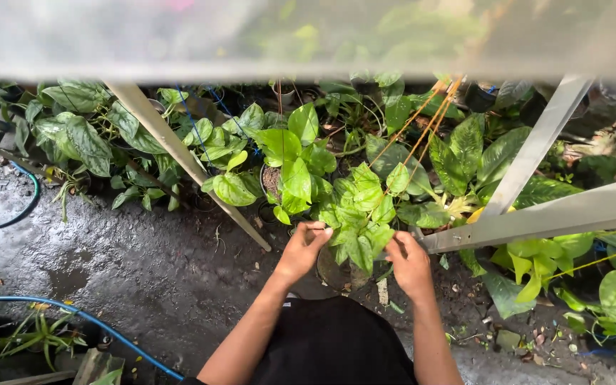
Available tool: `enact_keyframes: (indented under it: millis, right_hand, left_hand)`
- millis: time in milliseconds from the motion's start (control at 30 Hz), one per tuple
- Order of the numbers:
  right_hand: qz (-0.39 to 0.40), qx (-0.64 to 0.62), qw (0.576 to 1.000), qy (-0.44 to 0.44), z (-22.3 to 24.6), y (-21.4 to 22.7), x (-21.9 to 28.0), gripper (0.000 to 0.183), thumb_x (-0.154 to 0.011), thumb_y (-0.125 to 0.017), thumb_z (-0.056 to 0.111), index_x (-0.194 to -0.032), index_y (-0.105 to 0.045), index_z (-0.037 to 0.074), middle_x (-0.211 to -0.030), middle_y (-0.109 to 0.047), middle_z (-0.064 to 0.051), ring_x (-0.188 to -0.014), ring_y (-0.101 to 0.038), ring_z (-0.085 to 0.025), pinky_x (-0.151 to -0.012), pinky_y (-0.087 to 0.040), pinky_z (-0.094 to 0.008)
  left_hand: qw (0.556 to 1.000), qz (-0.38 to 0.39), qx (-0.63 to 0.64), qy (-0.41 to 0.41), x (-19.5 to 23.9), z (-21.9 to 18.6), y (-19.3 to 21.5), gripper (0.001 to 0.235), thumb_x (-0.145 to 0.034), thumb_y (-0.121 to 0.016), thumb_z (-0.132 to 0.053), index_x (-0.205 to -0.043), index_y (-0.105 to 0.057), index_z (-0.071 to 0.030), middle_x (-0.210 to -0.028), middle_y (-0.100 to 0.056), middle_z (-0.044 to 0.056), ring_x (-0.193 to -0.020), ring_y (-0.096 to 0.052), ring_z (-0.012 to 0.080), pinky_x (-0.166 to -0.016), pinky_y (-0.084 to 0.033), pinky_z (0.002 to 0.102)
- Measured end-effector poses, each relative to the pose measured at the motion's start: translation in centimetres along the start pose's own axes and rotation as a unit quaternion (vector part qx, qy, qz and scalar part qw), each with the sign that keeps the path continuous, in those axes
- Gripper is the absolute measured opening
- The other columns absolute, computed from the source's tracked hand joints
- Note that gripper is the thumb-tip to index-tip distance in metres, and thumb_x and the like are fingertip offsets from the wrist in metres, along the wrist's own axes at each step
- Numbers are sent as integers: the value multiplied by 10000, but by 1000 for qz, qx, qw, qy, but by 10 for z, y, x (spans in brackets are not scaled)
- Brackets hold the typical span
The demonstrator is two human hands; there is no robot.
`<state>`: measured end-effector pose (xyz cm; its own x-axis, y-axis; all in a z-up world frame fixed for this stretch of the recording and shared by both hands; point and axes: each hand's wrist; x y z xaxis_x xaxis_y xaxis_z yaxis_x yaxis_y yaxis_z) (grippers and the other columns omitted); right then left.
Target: The person is using a spray bottle to mist various potted plants while simultaneously inspecting the leaves by hand in a greenhouse setting.
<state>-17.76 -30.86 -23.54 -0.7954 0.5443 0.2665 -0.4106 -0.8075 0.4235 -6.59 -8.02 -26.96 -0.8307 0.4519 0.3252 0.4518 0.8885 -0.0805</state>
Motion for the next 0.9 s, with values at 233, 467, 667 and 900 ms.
enact_keyframes:
  millis: [233, 467, 667, 900]
  right_hand:
    - [23, -4, 990, 142, -49, -15, -21, 269, -922, -706, 128, -1183, -739, 72, -1158, -681, -171, -1167, -637, -322, -1005, -508, -484]
    - [-23, -8, 981, 193, -24, -30, -15, 350, -937, -673, 37, -1284, -654, -9, -1575, -350, -266, -1472, -272, -511, -1193, -229, -675]
    - [-119, -73, 983, 115, -40, -38, -24, 179, -961, -689, 98, -1131, -730, 140, -1062, -747, -78, -1184, -634, -230, -1039, -478, -500]
    - [-191, -156, 959, 139, 3, -41, -4, 95, -942, -730, 90, -925, -641, 62, -815, -705, -42, -929, -528, -82, -883, -490, -376]
  left_hand:
    - [991, 1, 131, -24, -25, 49, -19, 371, -937, -775, -130, -1203, -569, 27, -1024, -695, 120, -948, -656, 136, -825, -625, 292]
    - [997, -17, 76, -27, -38, 57, -10, 520, -951, -761, -122, -1338, -473, 73, -1141, -600, 133, -1062, -594, 158, -909, -568, 347]
    - [999, -30, 16, -25, -33, 42, 3, 601, -973, -697, -112, -1445, -401, 113, -1215, -580, 240, -1158, -557, 251, -971, -509, 476]
    - [997, -46, -20, -61, -35, 42, 14, 253, -905, -638, -27, -1153, -586, -30, -893, -577, 99, -856, -479, 179, -741, -462, 424]
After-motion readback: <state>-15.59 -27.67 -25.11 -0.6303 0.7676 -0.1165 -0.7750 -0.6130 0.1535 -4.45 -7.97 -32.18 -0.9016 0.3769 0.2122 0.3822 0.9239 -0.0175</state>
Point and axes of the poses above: each hand's wrist, its own x-axis away from the middle knuckle, its own y-axis out of the back of the hand, z = x × y
